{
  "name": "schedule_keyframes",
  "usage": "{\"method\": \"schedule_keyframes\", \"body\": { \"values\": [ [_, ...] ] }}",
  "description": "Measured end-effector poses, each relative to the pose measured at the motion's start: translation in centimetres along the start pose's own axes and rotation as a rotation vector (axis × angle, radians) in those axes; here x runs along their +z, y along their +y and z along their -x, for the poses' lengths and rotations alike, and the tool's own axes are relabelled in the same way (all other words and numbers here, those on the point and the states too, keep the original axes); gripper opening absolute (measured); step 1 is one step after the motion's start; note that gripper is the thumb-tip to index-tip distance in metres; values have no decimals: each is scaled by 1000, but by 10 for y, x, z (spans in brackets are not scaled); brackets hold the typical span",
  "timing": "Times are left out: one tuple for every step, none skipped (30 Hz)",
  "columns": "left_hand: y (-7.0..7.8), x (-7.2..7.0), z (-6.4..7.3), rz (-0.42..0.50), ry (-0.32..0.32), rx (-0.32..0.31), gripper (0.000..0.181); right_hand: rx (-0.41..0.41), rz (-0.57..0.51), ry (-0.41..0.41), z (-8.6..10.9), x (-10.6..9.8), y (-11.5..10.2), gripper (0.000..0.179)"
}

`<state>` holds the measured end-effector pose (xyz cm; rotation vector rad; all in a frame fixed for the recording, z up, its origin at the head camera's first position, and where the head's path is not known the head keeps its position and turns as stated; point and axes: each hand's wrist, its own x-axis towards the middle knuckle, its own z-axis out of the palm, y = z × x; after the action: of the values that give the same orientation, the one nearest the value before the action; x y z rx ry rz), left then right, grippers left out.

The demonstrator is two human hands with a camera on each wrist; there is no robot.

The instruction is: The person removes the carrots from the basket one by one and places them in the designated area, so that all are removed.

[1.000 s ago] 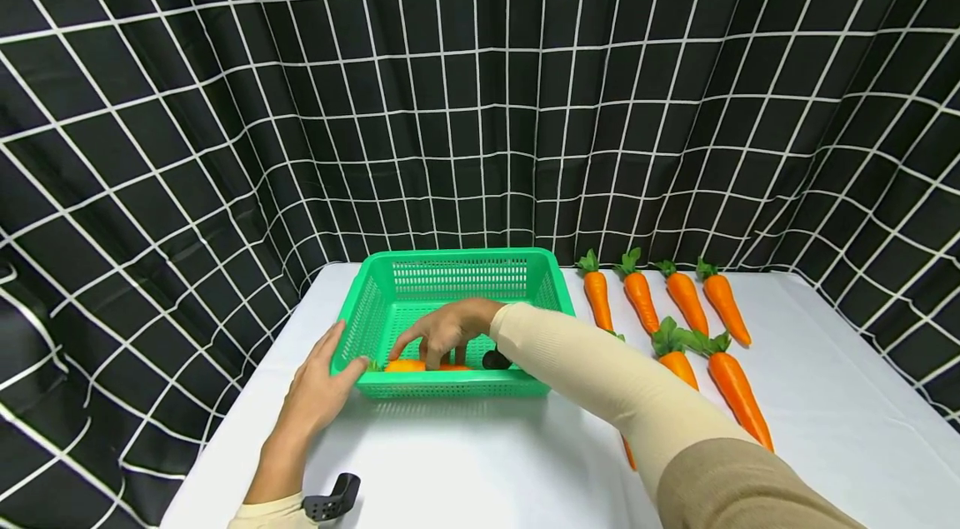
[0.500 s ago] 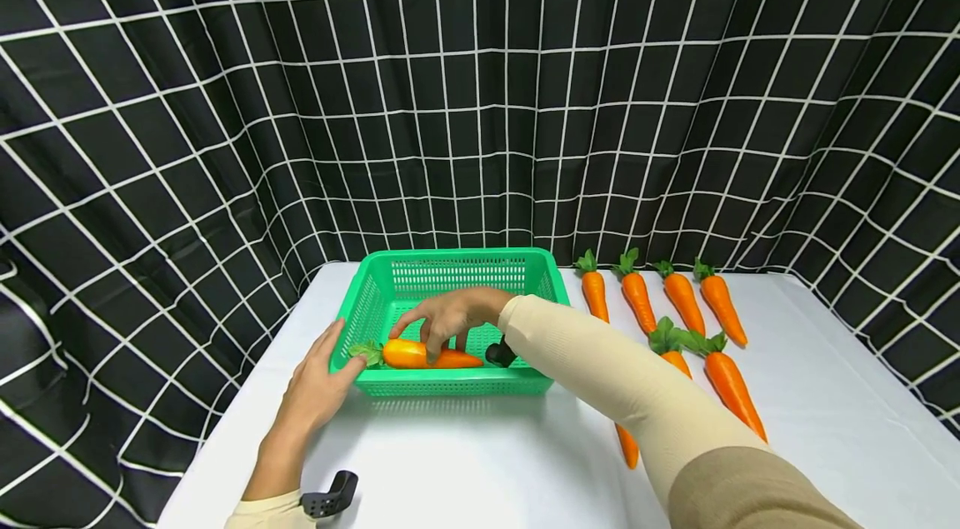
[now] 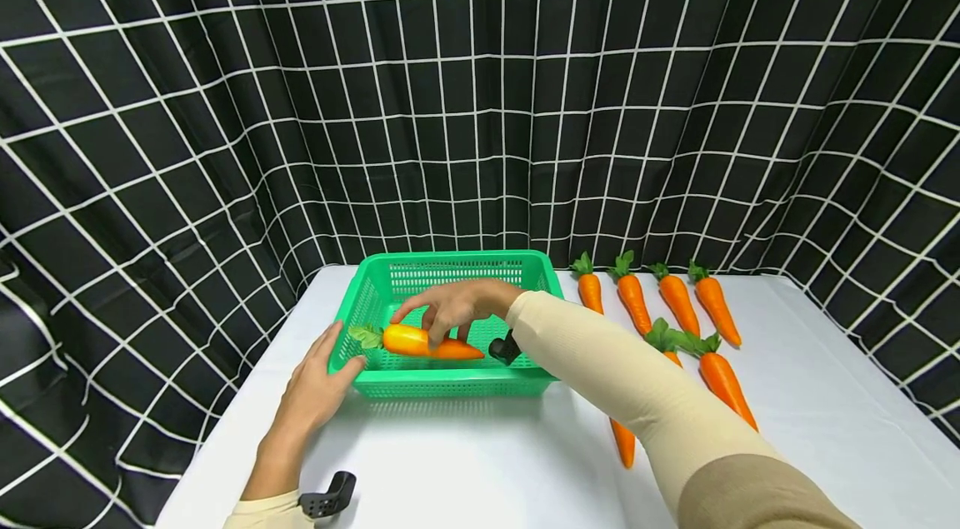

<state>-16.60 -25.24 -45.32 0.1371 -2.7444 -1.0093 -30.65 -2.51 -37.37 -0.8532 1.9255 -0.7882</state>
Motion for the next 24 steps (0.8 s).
{"method": "schedule_keyframes", "body": {
  "values": [
    [0,0,0,0,-1,0,74,-6,-7,9,2,0,0,67],
    [0,0,1,0,-3,1,73,-13,-14,19,4,-1,0,67],
    [0,-1,1,1,-4,1,73,-19,-23,29,6,-2,0,67],
    [1,-1,1,0,-7,1,73,-27,-29,39,8,-3,1,67],
    [1,-2,1,1,-8,0,73,-34,-35,46,10,-3,1,67],
    [1,-2,1,0,-10,-1,73,-40,-40,54,12,-4,2,67],
    [1,-2,1,1,-10,0,73,-48,-46,62,14,-5,4,67],
    [2,-2,1,2,-12,1,73,-54,-50,69,16,-6,5,68],
    [2,-2,1,4,-13,2,73,-59,-54,75,18,-6,6,67],
    [2,-2,1,4,-13,1,73,-68,-61,82,20,-7,7,66],
    [2,-2,1,5,-14,0,73,-78,-68,89,21,-8,8,65],
    [2,-2,1,3,-16,-1,73,-89,-79,96,23,-9,9,65],
    [2,-2,1,3,-18,-3,73,-101,-91,105,25,-9,10,64],
    [2,-2,1,1,-20,-5,74,-113,-102,113,28,-10,11,63],
    [2,-2,2,-1,-21,-6,74,-123,-118,119,30,-10,11,62],
    [1,-2,2,-4,-23,-8,74,-134,-134,126,32,-11,11,62],
    [1,-2,2,-7,-23,-8,74,-144,-146,132,34,-11,12,62],
    [1,-2,2,-9,-23,-8,74,-153,-161,138,37,-11,13,62],
    [1,-2,2,-10,-21,-7,74,-162,-173,144,39,-11,13,61],
    [1,-2,1,-10,-20,-6,74,-169,-184,148,41,-11,14,62],
    [1,-3,1,-11,-18,-5,74,-180,-193,153,43,-11,15,62],
    [1,-3,1,-9,-17,-3,74,-191,-201,157,44,-10,16,62],
    [1,-3,1,-7,-15,-2,73,-201,-207,163,46,-9,16,62],
    [1,-2,1,-5,-14,-1,73,-213,-215,169,48,-8,17,62]
  ]
}}
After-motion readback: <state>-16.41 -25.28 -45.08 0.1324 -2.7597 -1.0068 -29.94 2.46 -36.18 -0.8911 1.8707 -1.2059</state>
